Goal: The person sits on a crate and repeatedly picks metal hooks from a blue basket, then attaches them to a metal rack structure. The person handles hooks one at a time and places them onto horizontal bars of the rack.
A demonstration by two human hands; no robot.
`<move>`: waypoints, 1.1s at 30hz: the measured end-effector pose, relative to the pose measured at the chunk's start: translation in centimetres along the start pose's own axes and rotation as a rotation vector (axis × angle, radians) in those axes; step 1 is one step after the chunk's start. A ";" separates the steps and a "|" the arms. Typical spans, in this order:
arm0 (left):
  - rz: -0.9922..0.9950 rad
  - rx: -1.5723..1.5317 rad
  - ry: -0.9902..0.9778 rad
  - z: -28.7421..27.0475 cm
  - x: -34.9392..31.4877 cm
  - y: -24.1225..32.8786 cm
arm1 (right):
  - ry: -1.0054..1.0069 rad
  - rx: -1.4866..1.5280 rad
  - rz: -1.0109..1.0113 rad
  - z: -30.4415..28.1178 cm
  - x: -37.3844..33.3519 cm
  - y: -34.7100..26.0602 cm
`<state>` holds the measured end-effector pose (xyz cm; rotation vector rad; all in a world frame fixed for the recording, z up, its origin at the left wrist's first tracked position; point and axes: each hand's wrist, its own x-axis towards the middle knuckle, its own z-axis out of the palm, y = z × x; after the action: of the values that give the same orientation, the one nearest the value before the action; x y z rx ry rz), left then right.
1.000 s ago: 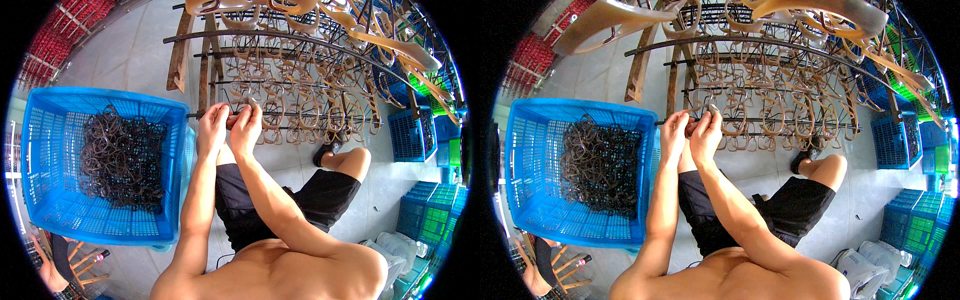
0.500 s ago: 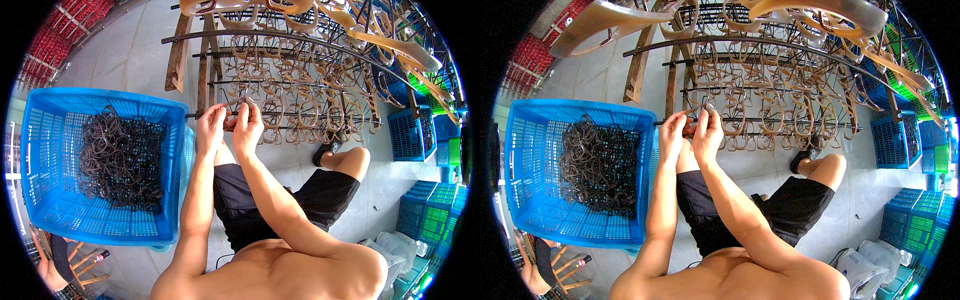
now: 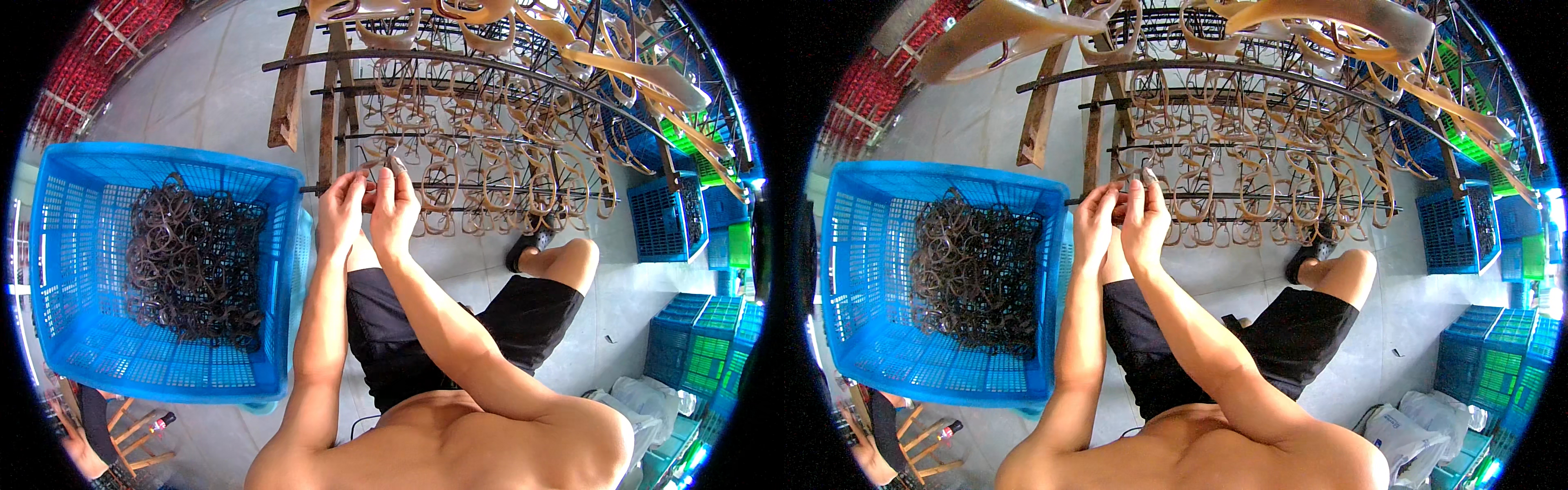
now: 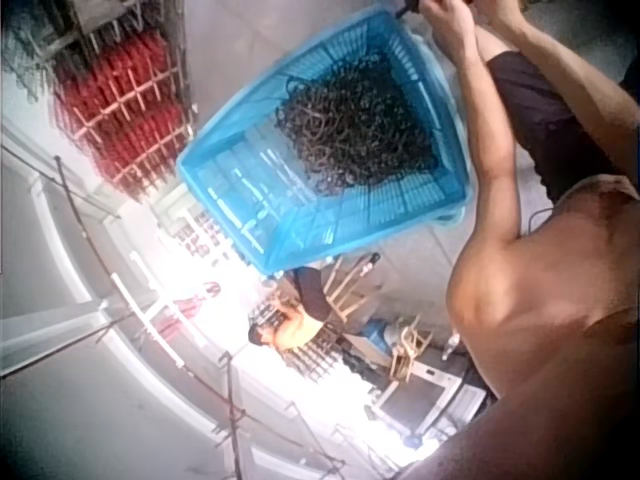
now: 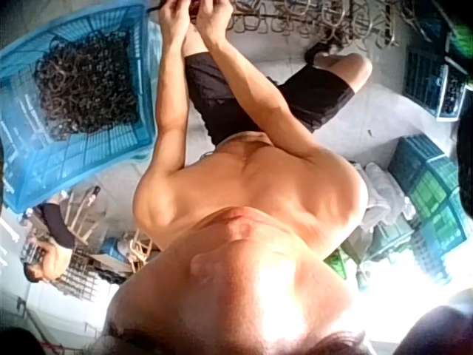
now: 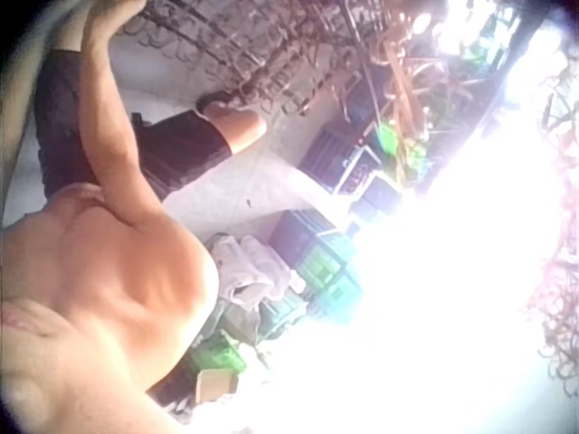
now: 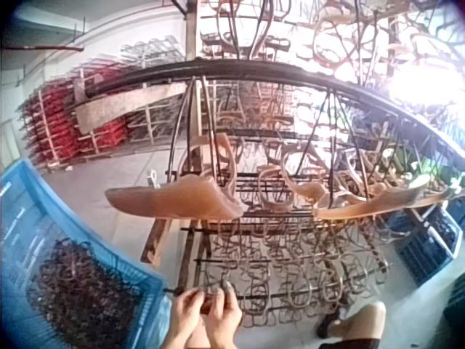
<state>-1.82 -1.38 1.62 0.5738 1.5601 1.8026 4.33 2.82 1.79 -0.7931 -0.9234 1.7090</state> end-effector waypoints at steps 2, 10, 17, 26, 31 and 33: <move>-0.020 -0.020 -0.008 -0.1 0.0 0.2 | 0.024 -0.046 -0.034 0.2 0.3 0.4; 0.017 0.136 0.011 -0.7 0.2 -0.5 | 0.104 -0.218 -0.028 -1.1 0.3 0.0; 0.027 0.016 0.029 -0.1 -0.1 -0.6 | 0.040 -0.102 -0.019 -1.2 0.5 0.5; 0.002 -0.007 0.003 -0.4 -0.3 -0.1 | 0.007 -0.060 0.003 -0.5 0.2 0.4; -0.016 -0.148 0.009 -0.8 -0.2 -0.6 | -0.022 -0.151 -0.018 -0.2 -0.2 1.4; -0.043 -0.214 0.052 -1.1 -0.3 -1.0 | -0.007 -0.322 -0.088 -0.1 -0.4 1.5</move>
<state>-2.18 -2.31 0.43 0.3915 1.3797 1.9341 3.82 2.09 0.48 -0.9414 -1.2397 1.5067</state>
